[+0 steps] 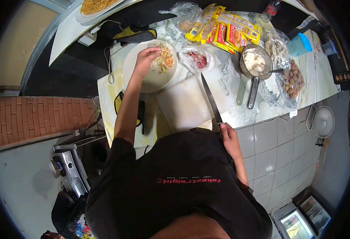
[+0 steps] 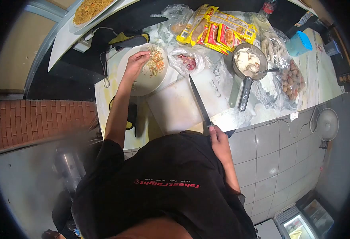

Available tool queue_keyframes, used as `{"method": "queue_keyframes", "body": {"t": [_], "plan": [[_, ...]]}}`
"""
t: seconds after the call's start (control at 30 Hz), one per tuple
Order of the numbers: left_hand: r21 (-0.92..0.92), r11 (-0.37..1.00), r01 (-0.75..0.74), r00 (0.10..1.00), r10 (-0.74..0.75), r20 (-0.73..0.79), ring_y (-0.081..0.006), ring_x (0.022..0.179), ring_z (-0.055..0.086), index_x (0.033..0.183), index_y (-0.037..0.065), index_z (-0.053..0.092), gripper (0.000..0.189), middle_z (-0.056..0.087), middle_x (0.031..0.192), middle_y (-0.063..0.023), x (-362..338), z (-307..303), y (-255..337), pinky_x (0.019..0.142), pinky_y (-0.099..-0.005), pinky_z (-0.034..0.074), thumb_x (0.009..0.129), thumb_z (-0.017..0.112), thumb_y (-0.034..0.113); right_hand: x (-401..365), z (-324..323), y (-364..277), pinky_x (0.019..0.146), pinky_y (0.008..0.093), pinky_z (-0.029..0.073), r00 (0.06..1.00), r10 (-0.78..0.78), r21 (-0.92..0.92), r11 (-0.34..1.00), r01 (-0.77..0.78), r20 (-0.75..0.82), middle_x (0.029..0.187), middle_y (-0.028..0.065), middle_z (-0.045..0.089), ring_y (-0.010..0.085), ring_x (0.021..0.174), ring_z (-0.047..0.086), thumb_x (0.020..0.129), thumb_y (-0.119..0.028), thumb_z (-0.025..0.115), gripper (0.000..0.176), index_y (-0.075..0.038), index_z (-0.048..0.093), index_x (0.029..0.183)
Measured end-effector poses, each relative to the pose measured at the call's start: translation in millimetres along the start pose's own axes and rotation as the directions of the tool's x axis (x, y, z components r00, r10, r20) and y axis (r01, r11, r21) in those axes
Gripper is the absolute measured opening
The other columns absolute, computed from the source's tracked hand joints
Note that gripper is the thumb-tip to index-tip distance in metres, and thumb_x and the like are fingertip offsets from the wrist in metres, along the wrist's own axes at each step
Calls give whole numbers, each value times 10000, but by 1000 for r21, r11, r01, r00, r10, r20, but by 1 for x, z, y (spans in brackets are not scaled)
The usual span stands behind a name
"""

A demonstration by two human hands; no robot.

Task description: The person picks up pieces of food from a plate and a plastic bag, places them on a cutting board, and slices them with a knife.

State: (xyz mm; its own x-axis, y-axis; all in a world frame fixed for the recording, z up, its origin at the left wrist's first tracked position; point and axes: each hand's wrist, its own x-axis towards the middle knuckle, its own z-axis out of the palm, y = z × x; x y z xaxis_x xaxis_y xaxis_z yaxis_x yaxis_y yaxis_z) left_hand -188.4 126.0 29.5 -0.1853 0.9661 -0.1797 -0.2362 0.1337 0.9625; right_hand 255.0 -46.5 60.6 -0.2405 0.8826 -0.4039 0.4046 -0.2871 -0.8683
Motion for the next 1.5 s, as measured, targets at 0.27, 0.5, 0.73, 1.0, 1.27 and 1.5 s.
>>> {"method": "queue_keyframes", "body": {"t": [0.27, 0.5, 0.73, 1.0, 1.27, 1.5], "plan": [[345, 914, -211, 972, 233, -23, -119, 1048, 626, 1135, 27, 735, 228, 708, 1128, -31, -1, -3, -3, 963, -260, 457, 961, 691, 168, -1, 2, 3, 539, 334, 347, 1000, 3, 8, 1000, -3, 3, 594, 57, 429, 123, 582, 376, 1076, -342, 478, 427, 12, 523, 842], [427, 878, -219, 966, 256, -30, -125, 1088, 614, 1164, 39, 732, 243, 714, 1134, -30, -2, 2, 5, 994, -277, 444, 975, 670, 179, -4, 1, 4, 548, 335, 359, 1000, -21, -13, 1000, 21, -14, 595, 62, 431, 128, 585, 378, 1077, -349, 474, 438, 13, 516, 835], [154, 980, -126, 991, 132, -28, -108, 1059, 627, 1136, 21, 725, 228, 722, 1119, -24, 0, 8, 7, 967, -256, 449, 995, 647, 182, -6, -1, 3, 552, 334, 368, 1000, 2, 8, 1000, -1, -12, 597, 69, 447, 135, 580, 391, 1078, -341, 471, 427, 15, 528, 848], [380, 913, -149, 988, 150, 25, -177, 1204, 605, 1248, -6, 643, 298, 661, 1245, -96, 9, 8, 2, 1073, -301, 432, 1018, 598, 177, -7, -2, 2, 560, 338, 378, 999, -12, 7, 1000, 13, -32, 598, 75, 462, 145, 578, 407, 1076, -352, 472, 433, 10, 532, 845], [218, 972, -88, 995, 97, -31, -277, 1264, 595, 1413, -41, 436, 486, 565, 1338, -197, 5, 13, 10, 1083, -350, 460, 945, 321, -107, -4, -2, 4, 559, 341, 379, 1000, 6, 16, 1000, -5, -12, 599, 74, 470, 145, 579, 418, 1075, -351, 477, 431, 10, 535, 846], [304, 938, -167, 985, 175, 1, -256, 1223, 622, 1346, -48, 473, 389, 618, 1268, -181, 5, 4, 3, 1022, -311, 506, 961, 493, -99, -3, -2, 3, 569, 304, 364, 999, 35, 10, 999, -35, 5, 629, 26, 453, 109, 607, 405, 1077, -357, 478, 421, -12, 541, 844]]}}
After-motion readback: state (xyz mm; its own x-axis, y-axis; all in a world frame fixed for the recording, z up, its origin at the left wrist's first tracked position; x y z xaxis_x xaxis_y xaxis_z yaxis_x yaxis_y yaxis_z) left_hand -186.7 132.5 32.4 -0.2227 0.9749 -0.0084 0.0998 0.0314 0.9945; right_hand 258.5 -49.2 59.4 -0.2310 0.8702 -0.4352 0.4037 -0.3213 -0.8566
